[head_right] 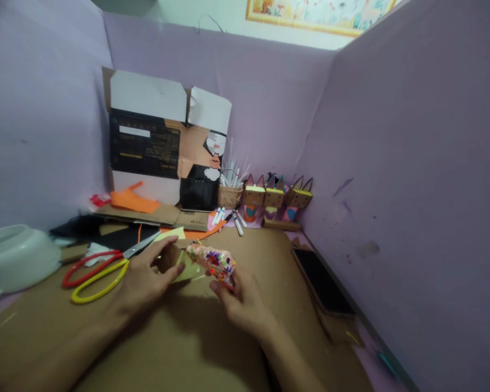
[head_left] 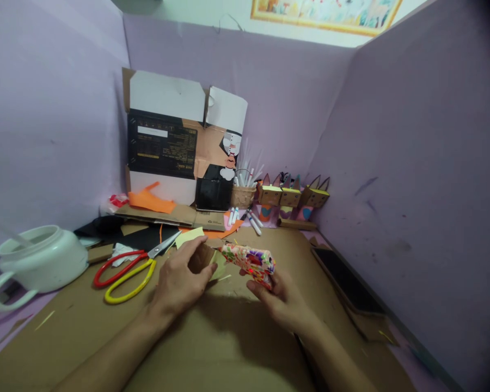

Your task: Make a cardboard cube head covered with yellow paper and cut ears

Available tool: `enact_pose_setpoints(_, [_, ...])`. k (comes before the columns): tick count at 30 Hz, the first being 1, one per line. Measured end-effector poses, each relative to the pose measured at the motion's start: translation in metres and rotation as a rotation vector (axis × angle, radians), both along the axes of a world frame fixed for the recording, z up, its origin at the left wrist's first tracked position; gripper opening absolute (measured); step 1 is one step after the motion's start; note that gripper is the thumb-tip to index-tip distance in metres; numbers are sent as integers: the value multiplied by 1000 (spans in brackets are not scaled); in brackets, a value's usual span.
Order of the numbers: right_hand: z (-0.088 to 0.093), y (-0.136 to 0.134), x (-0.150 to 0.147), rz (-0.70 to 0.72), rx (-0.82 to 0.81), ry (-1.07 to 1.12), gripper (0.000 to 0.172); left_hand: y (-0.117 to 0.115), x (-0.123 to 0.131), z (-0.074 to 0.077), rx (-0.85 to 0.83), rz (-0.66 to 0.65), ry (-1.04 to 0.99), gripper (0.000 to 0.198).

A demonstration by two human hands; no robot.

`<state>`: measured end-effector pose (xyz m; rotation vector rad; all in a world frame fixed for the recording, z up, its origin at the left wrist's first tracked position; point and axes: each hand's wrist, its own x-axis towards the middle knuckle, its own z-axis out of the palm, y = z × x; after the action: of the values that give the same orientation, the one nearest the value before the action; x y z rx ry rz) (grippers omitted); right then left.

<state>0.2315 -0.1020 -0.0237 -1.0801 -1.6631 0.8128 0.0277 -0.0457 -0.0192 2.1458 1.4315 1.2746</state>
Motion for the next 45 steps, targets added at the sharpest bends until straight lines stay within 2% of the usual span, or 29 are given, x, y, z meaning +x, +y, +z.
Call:
enact_pose_setpoints(10, [-11,3,7,-88,10,-109,17,0,-1,1,15,-8,15,49])
enact_pose_setpoints(22, [-11,3,6,-87,38,-151,11,-1,-1,1,49,-16,72,50])
enact_pose_setpoints(35, [0,0,4,-128,40,-265,6,-1,-1,2,32,-19,49,50])
enact_pose_setpoints(45, [-7,2,6,-122,28,-224,5,0,-1,1,26,-30,39,50])
